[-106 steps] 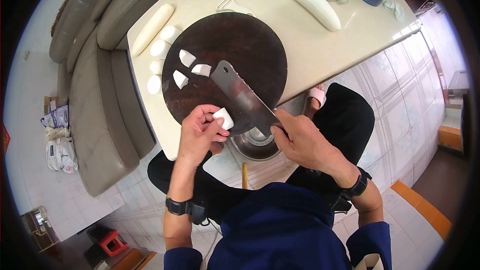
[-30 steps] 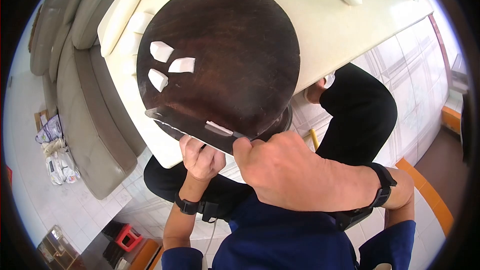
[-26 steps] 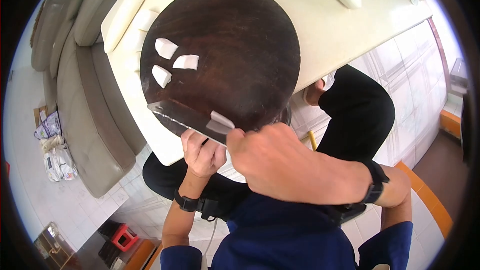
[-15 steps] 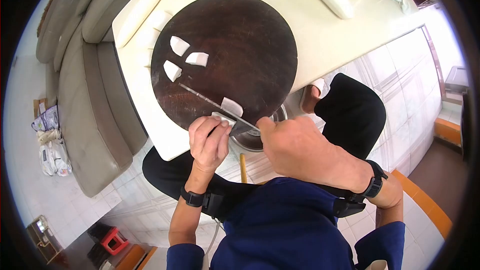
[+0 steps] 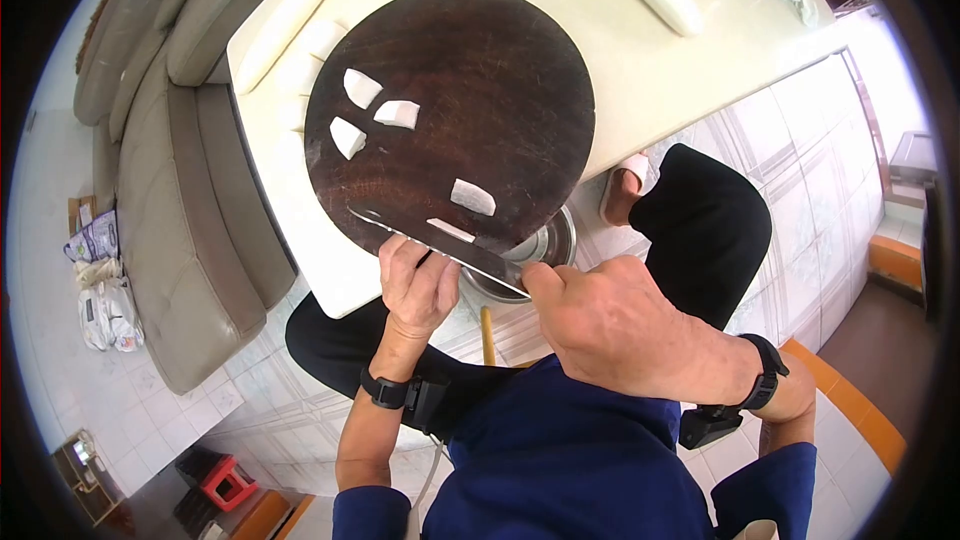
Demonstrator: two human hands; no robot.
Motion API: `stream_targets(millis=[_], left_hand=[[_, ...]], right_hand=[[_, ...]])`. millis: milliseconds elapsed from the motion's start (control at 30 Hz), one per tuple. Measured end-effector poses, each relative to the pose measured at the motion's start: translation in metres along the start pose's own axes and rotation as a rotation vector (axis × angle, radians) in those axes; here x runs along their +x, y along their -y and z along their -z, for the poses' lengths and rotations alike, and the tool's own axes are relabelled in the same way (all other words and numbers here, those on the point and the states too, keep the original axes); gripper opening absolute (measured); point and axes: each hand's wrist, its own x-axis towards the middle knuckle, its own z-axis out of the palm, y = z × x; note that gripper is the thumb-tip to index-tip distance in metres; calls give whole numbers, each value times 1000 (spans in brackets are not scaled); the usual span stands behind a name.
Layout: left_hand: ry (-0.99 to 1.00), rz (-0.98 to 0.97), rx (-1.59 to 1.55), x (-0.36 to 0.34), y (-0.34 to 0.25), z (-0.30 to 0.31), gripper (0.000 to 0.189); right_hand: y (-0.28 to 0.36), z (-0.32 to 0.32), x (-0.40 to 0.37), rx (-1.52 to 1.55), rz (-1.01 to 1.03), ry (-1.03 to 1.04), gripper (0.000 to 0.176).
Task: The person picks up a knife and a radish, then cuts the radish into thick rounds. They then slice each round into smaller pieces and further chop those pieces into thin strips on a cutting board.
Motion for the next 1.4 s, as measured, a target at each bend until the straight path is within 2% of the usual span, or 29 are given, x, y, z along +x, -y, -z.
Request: stream_targets(millis=[367,600,833,933,1033,1267,1333,1400], left_hand=[[57,4,46,7,-1,6,20],[135,16,66,1,0,10,15],[95,-1,41,1,0,10,20],[79,3,21,5,-4,9,24],[64,4,7,9,-3,6,27],[-5,7,-26,13,-9,1,30],[-24,9,-17,12,-9,0,31],[-27,-1,-12,12,-9,0,31]], right_hand=[[-1,4,7,2,3,34,22],[-5,5,15,66,27,47,18],[-11,-6,32,145,36,-23,19],[-12,-2,36,110,22,60,13],[-14,-8,44,139,45,52,15],[-18,-16,33,44,-12,32,19],[-19,-16,26,-17,-25,-59,14],[-19,-13,22,-19,-58,-66,14]])
